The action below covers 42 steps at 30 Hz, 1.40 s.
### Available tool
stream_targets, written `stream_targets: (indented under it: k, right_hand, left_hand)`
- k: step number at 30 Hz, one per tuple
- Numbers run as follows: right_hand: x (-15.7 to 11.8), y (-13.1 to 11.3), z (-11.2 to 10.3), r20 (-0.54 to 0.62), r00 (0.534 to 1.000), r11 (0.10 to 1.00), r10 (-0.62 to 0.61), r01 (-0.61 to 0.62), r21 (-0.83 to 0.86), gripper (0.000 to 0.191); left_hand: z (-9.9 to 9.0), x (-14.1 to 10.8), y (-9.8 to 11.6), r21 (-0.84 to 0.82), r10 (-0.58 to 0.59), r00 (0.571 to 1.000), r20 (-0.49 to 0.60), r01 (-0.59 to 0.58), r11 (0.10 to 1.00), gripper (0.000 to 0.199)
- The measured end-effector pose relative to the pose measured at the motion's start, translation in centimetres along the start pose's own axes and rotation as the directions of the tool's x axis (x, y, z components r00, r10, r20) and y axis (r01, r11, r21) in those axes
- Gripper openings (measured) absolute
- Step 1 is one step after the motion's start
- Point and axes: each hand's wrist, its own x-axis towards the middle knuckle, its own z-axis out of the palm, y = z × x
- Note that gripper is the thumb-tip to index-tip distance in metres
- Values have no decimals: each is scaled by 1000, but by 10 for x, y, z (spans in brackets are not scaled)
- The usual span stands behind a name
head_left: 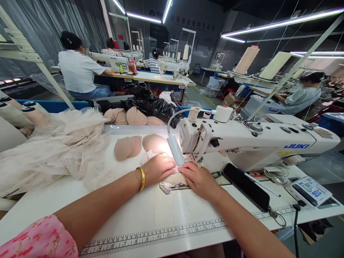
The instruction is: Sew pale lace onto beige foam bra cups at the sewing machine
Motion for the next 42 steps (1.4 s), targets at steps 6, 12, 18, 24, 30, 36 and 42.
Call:
stream_targets:
  k: [6,12,18,24,30,36,42]
  right_hand:
    - [0,-2,-3,-7,1000,1000,-13,13,7,34]
    - [1,-4,-3,5,1000,1000,3,-3,-12,34]
    - [1,-3,0,4,1000,1000,18,-18,-16,37]
    - [-1,-1,-1,-32,999,998,-7,9,63,34]
    - [7,-33,-11,157,922,665,353,-365,651,25]
    - [17,-89,-23,408,785,-136,466,-392,910,65]
    - [11,-125,-26,283,696,-222,660,-179,959,58]
  left_hand:
    - [-2,0,-2,-9,32,999,-10,-32,999,26]
    - [-2,1,-7,3,28,1000,-12,-28,1000,23]
    - [1,3,-13,41,-30,999,14,29,999,28]
    - [2,4,-13,53,-129,992,-8,129,990,23]
    - [-11,-21,25,-69,-173,982,-74,168,983,20]
    - [-35,-83,55,-233,-344,927,-150,305,923,31]
    - [-62,-123,105,-566,-802,561,-206,600,565,31]
